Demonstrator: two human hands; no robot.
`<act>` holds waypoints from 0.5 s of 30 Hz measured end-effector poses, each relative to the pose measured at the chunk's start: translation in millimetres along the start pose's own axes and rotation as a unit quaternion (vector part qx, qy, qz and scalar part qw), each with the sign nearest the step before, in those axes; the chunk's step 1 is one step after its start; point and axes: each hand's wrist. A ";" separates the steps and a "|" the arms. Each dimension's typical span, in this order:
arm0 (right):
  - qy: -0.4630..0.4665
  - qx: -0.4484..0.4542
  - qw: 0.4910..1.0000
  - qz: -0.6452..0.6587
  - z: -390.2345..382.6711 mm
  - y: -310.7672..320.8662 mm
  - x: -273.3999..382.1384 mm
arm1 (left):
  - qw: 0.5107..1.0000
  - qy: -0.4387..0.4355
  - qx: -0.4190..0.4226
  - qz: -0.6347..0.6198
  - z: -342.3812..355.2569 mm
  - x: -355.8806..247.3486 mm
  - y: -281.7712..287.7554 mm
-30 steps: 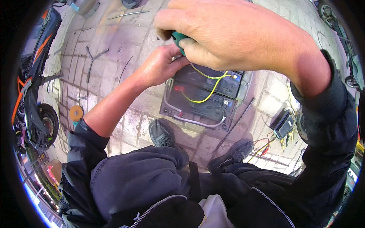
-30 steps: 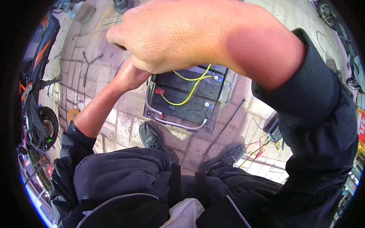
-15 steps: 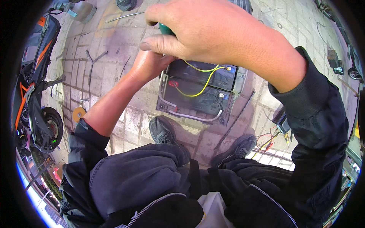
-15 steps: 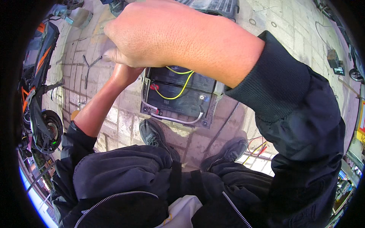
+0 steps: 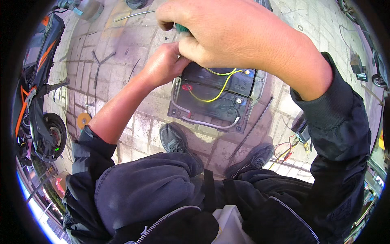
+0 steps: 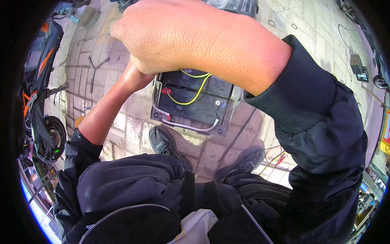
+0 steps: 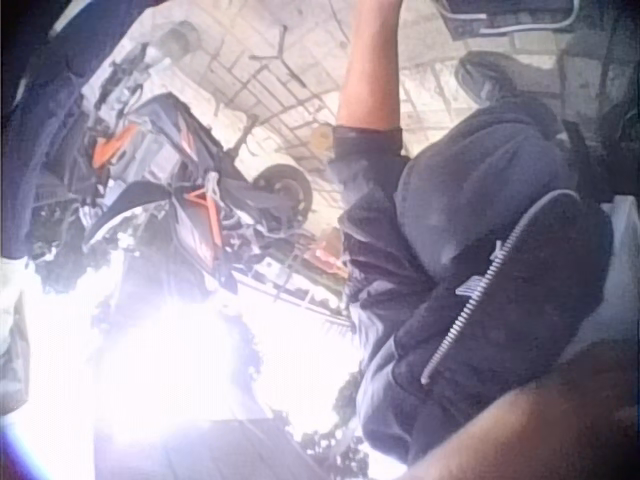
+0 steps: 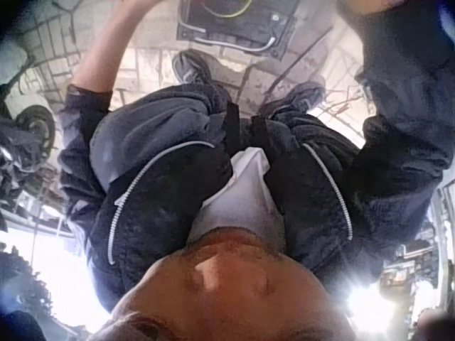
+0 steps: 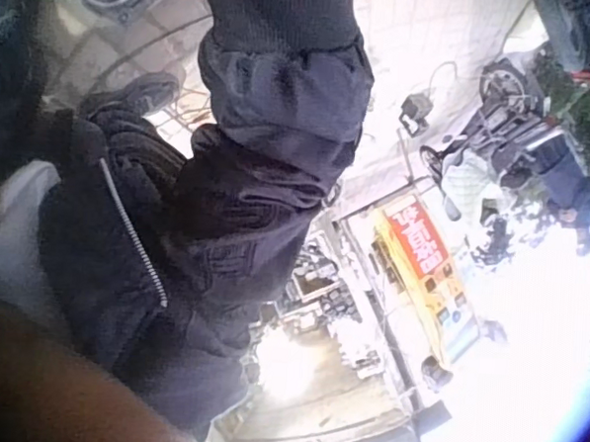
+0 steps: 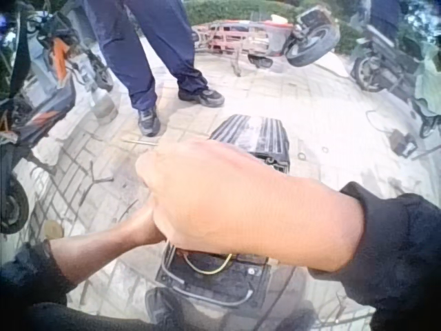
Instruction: The person works on a large battery pack, using a screwdriver to tighten or loosen screws on the terminals and handling colored wires.
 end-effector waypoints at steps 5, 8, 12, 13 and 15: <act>0.027 0.028 0.999 -0.021 -5.7 5.2 -1.6 | 1.000 0.021 -0.002 0.014 5.6 -3.7 -2.4; 0.011 0.117 0.991 0.061 -6.0 26.0 3.5 | 0.999 -0.020 0.022 0.034 5.7 0.8 1.5; 0.080 0.064 0.994 0.048 -24.3 31.9 -0.8 | 0.992 -0.037 0.077 0.088 17.6 -13.8 15.2; 0.118 0.033 0.992 0.026 -27.1 29.6 -5.8 | 0.994 -0.041 0.078 0.065 19.9 -13.5 15.1; 0.050 0.029 0.998 0.006 -18.5 13.6 -13.8 | 0.995 -0.030 0.090 0.001 23.2 -18.0 17.2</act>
Point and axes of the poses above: each hand's wrist, its own z-axis towards the middle knuckle, its own y-axis out of the back of the hand, x = y × z, and after that the axes turned 9 degrees about x, right-handed
